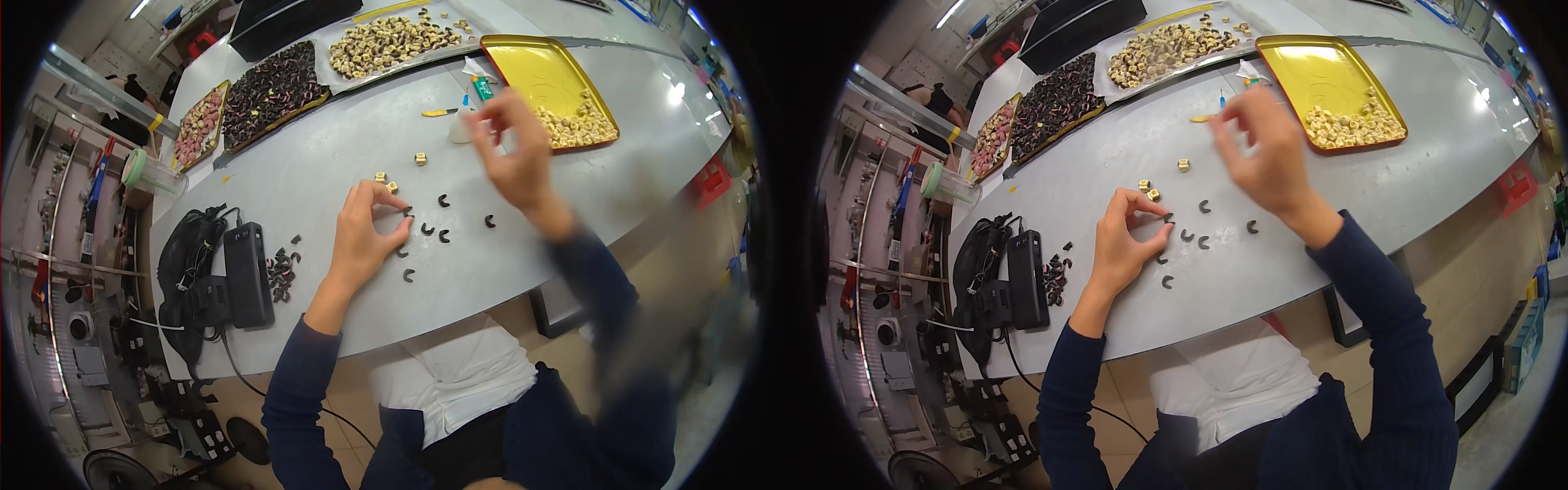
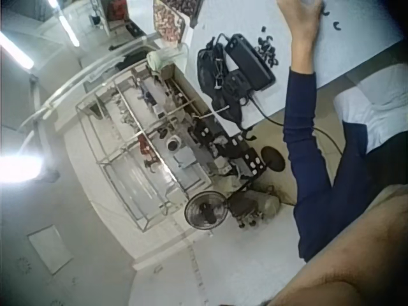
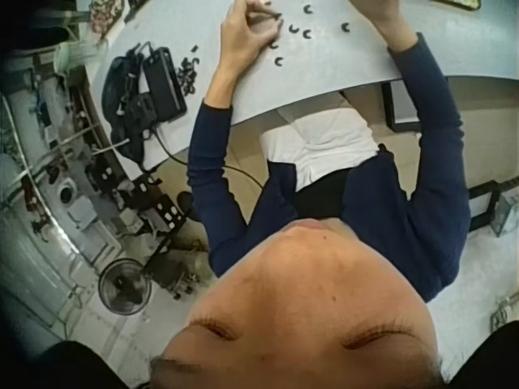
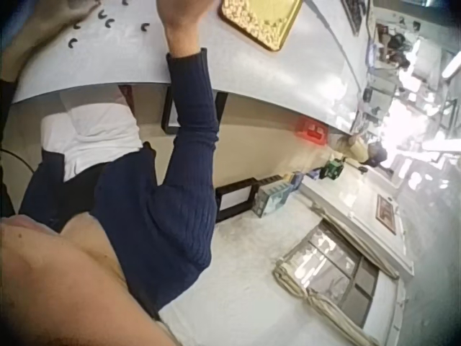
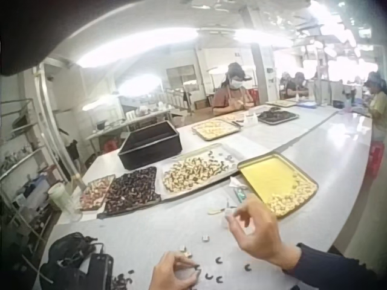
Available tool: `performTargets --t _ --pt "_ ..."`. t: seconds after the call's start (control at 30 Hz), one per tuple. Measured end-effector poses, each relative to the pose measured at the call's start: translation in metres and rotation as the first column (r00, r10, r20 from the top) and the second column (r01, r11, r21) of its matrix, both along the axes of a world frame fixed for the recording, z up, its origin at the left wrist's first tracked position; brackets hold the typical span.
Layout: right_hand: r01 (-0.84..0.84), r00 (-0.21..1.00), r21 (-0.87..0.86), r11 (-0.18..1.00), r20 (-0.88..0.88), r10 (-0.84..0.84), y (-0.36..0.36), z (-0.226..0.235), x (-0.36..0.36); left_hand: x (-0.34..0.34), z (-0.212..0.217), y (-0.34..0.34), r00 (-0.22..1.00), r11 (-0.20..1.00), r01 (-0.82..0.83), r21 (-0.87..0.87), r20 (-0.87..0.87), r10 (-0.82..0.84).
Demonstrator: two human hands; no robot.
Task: The person applies liquid glue to small curved pieces using a dropper bottle, attaches the pieces onto small square components by hand, and wipes their hands with a tissue before assembling more components.
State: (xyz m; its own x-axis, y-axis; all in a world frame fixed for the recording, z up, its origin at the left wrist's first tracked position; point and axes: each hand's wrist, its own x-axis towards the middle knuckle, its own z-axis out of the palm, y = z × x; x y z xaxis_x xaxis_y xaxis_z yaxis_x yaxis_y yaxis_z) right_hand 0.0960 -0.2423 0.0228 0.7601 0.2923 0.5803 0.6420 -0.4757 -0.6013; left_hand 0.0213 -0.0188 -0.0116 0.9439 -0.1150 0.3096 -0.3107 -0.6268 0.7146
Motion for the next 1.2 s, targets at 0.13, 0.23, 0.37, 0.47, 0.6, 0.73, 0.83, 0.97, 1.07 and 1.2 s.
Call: performTargets --t 0.13,0.23,0.37,0.47,0.6,0.73,0.83,0.97,1.07,1.2 --pt "0.187 0.957 0.189 0.964 0.186 -0.222 -0.013 -0.006 0.014 -0.003 0.0 0.003 0.999 0.997 0.036 -0.069 0.023 -0.035" --pt "0.161 0.985 0.099 0.982 -0.079 -0.154 -0.014 -0.027 0.028 -0.006 0.004 0.003 0.997 0.995 0.064 -0.079 0.056 -0.06" --pt "0.118 0.988 0.047 0.992 -0.1 -0.113 -0.011 -0.031 0.031 -0.007 0.006 0.006 0.968 0.99 0.113 -0.081 0.235 -0.092" --pt "0.081 0.98 0.033 0.996 -0.184 -0.074 -0.011 -0.034 0.033 -0.009 0.008 0.009 0.932 0.989 0.141 -0.053 0.345 -0.115" --pt "0.076 0.949 -0.066 0.995 -0.3 -0.093 -0.011 -0.027 0.033 -0.008 0.005 0.007 0.993 0.997 0.039 -0.067 0.114 -0.031" --pt "-0.02 0.967 0.126 0.992 -0.25 0.052 -0.008 -0.034 0.045 -0.003 0.007 0.008 0.999 0.998 -0.006 -0.055 -0.053 0.003" --pt "-0.166 0.901 0.429 0.888 -0.3 0.313 -0.001 -0.019 0.043 0.0 0.003 0.01 0.993 0.992 -0.004 -0.128 -0.117 -0.011" --pt "-0.285 0.673 0.613 0.737 -0.419 0.609 0.019 -0.003 0.034 -0.002 0.004 0.013 0.989 0.99 -0.015 -0.14 -0.148 -0.006" --pt "-0.229 0.639 0.62 0.75 -0.485 0.596 0.017 -0.017 0.034 -0.002 0.003 0.014 0.984 0.983 -0.024 -0.18 -0.178 -0.009" --pt "-0.231 0.625 0.635 0.737 -0.484 0.613 0.018 -0.026 0.033 -0.001 0.007 0.015 0.979 0.989 -0.036 -0.143 -0.203 0.006"
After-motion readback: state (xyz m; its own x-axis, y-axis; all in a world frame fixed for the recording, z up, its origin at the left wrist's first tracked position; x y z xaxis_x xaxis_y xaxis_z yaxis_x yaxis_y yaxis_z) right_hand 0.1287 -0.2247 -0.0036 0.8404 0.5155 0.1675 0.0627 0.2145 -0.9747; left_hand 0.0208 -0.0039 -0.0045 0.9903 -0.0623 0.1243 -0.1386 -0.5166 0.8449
